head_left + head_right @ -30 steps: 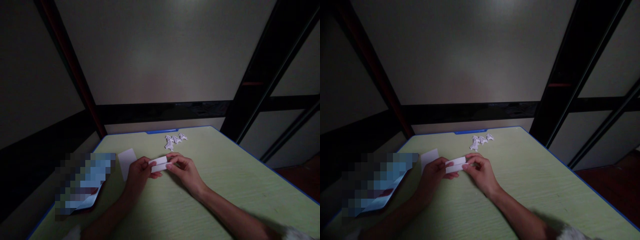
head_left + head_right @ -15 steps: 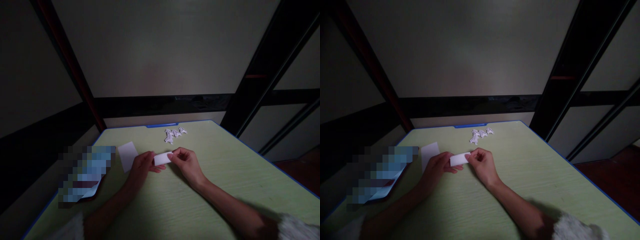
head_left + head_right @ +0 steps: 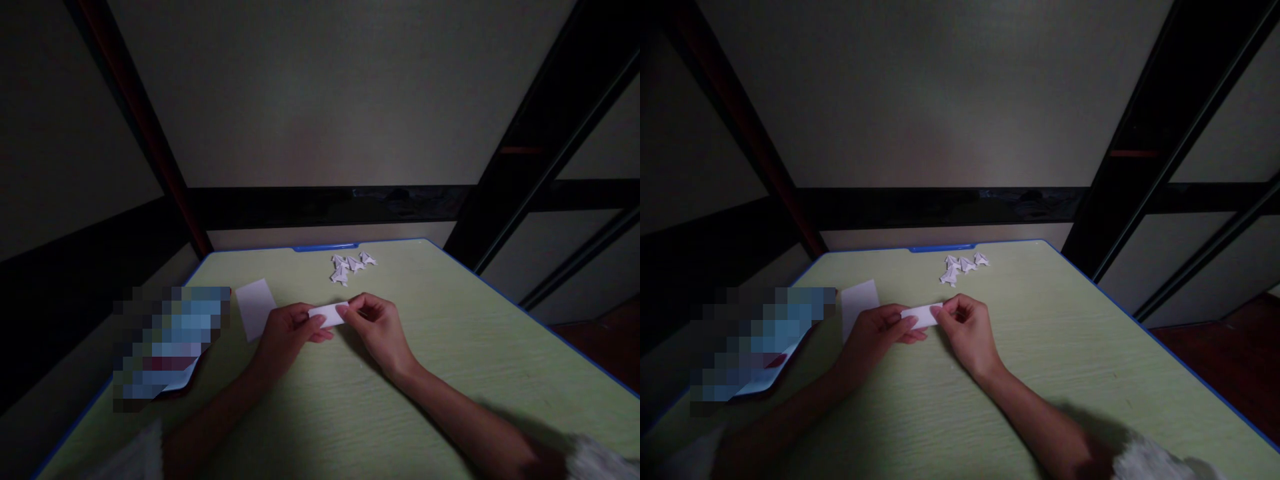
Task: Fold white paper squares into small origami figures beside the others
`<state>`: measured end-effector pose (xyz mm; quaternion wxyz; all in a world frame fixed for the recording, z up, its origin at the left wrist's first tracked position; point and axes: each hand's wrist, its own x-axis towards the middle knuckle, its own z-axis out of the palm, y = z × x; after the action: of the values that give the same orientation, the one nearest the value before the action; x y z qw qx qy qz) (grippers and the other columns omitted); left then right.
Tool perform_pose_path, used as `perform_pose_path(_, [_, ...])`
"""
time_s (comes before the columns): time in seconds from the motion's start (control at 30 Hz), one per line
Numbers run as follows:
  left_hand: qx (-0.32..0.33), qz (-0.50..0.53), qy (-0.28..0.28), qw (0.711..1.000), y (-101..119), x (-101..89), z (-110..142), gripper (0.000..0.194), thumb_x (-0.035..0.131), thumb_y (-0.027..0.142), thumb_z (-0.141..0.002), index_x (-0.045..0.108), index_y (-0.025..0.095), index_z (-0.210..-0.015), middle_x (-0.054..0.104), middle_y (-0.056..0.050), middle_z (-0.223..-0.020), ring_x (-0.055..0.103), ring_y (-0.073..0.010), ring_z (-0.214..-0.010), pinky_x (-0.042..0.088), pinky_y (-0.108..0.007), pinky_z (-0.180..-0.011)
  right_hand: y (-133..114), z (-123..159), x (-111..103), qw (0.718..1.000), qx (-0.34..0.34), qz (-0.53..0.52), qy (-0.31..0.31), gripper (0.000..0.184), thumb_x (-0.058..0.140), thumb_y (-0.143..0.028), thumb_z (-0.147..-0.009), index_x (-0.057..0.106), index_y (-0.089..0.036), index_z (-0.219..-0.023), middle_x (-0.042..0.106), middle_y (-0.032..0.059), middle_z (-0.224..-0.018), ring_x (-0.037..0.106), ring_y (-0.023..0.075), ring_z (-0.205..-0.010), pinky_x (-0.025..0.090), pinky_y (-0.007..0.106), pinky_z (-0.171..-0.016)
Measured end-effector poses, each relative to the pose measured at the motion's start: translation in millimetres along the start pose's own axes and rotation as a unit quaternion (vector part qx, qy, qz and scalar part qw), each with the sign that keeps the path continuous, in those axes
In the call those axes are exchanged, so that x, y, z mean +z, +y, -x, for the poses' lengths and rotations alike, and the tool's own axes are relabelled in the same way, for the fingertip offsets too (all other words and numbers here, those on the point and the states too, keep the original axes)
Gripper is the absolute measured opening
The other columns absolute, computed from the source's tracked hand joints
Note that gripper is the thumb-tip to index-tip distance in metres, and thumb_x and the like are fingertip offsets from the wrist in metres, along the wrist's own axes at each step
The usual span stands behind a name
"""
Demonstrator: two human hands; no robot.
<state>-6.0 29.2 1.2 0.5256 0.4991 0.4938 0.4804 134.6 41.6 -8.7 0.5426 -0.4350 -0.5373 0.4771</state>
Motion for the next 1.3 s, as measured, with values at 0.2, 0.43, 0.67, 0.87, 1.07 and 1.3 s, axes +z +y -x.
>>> perform_pose_path(0.2, [0.001,-0.004,0.001,1.000,-1.2,-0.3,-1.9,0.010,0.061,0.021,-0.062,0.061,0.012,-0.065,0.067,-0.002,-0.055,0.064,-0.0150,-0.052,0.051,-0.022,-0.052,0.7,0.1,-0.8,1.000,-0.005,0.008,-0.009,0.020,0.062,-0.028,-0.063,0.051,-0.014,-0.054,0.050,-0.0024,-0.052,0.042,0.0073,-0.048,0.033,0.021,-0.046])
perform_pose_path(0.43, [-0.012,-0.003,0.013,1.000,-0.6,0.0,-0.8,0.008,0.062,0.020,-0.060,0.060,0.012,-0.060,0.065,-0.001,-0.049,0.063,-0.0149,-0.048,0.050,-0.020,-0.048,-1.1,-0.1,0.9,1.000,0.002,-0.014,-0.012,0.022,0.063,-0.028,-0.061,0.048,-0.014,-0.053,0.049,-0.0035,-0.051,0.041,0.0064,-0.046,0.032,0.020,-0.045])
perform_pose_path(0.67, [-0.016,0.000,0.034,0.999,3.2,0.2,1.2,0.015,0.069,0.023,-0.051,0.058,0.014,-0.055,0.063,0.001,-0.045,0.061,-0.0148,-0.043,0.049,-0.021,-0.046,0.5,1.4,7.9,0.988,0.065,-0.124,-0.057,0.037,0.069,-0.021,-0.052,0.043,-0.018,-0.077,0.054,-0.0076,-0.049,0.049,0.0071,-0.043,0.036,0.019,-0.046])
perform_pose_path(0.87, [-0.020,-0.008,0.036,0.999,2.9,1.3,0.2,0.017,0.070,0.025,-0.050,0.057,0.014,-0.054,0.063,0.001,-0.045,0.060,-0.0155,-0.042,0.049,-0.023,-0.045,0.6,0.3,6.7,0.987,0.082,-0.128,-0.048,0.037,0.074,-0.022,-0.045,0.046,-0.017,-0.069,0.052,-0.0081,-0.042,0.050,0.0075,-0.038,0.036,0.019,-0.041])
perform_pose_path(1.07, [-0.014,-0.043,-0.016,0.999,0.4,-0.9,-1.1,0.009,0.066,0.018,-0.053,0.059,0.014,-0.057,0.064,0.000,-0.047,0.060,-0.0137,-0.045,0.047,-0.020,-0.045,-0.9,1.1,6.9,0.990,0.080,-0.108,-0.050,0.031,0.074,-0.022,-0.046,0.049,-0.015,-0.065,0.050,-0.0078,-0.043,0.048,0.0064,-0.039,0.036,0.019,-0.041])
perform_pose_path(1.3, [-0.007,-0.027,-0.029,0.999,1.3,-0.3,2.2,0.015,0.064,0.011,-0.050,0.053,0.016,-0.059,0.063,0.003,-0.049,0.056,-0.0108,-0.041,0.043,-0.019,-0.042,-0.8,5.0,7.7,0.992,0.044,-0.009,-0.118,0.016,0.062,-0.023,-0.061,0.049,-0.016,-0.062,0.050,-0.0050,-0.047,0.045,0.0074,-0.043,0.034,0.021,-0.043])
